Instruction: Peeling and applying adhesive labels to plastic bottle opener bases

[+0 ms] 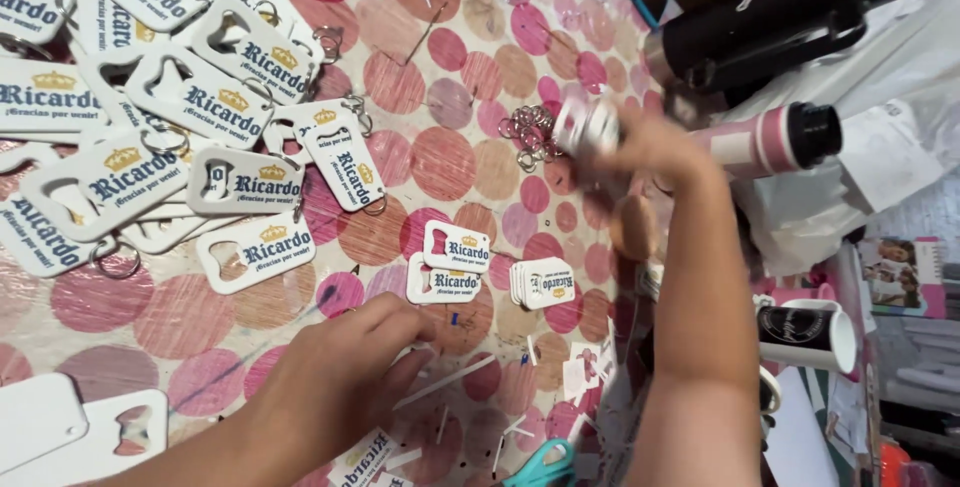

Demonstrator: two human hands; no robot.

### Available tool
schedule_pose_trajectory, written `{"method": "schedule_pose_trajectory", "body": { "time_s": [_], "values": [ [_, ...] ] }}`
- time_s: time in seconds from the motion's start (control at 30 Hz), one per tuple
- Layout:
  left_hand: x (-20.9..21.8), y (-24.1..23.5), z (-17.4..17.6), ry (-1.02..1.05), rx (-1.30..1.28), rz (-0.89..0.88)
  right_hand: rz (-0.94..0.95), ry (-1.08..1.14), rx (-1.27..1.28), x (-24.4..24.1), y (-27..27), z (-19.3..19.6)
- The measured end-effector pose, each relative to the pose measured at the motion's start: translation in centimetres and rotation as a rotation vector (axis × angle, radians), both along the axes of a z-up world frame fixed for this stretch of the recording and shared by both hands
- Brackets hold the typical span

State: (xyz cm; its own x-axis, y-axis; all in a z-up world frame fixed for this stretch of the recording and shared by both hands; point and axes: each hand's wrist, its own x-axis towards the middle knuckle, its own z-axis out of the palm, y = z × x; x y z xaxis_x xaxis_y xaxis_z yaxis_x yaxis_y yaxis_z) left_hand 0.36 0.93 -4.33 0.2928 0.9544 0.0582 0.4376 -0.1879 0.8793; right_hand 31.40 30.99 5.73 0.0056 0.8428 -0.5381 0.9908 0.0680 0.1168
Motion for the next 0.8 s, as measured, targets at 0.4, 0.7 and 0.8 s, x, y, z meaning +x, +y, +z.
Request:
{"method": "schedule_pose_trajectory", "body": {
  "time_s": [0.4,0.7,0.8],
  "values": [
    [0.4,0.0,-0.9,0.042,0.061,-0.022,0.01,0.122,-0.305,-5.9,-9.3,4.7],
    [0.3,0.0,-1.7,-0.001,0.12,-0.003,0.205,0.33,0.675,-7.0,21.0,-10.2],
    [0.5,0.1,-1.0,-0.023,0.258,0.103,0.156,0.174,0.61,-6.5,25.4,-14.2]
  ]
}}
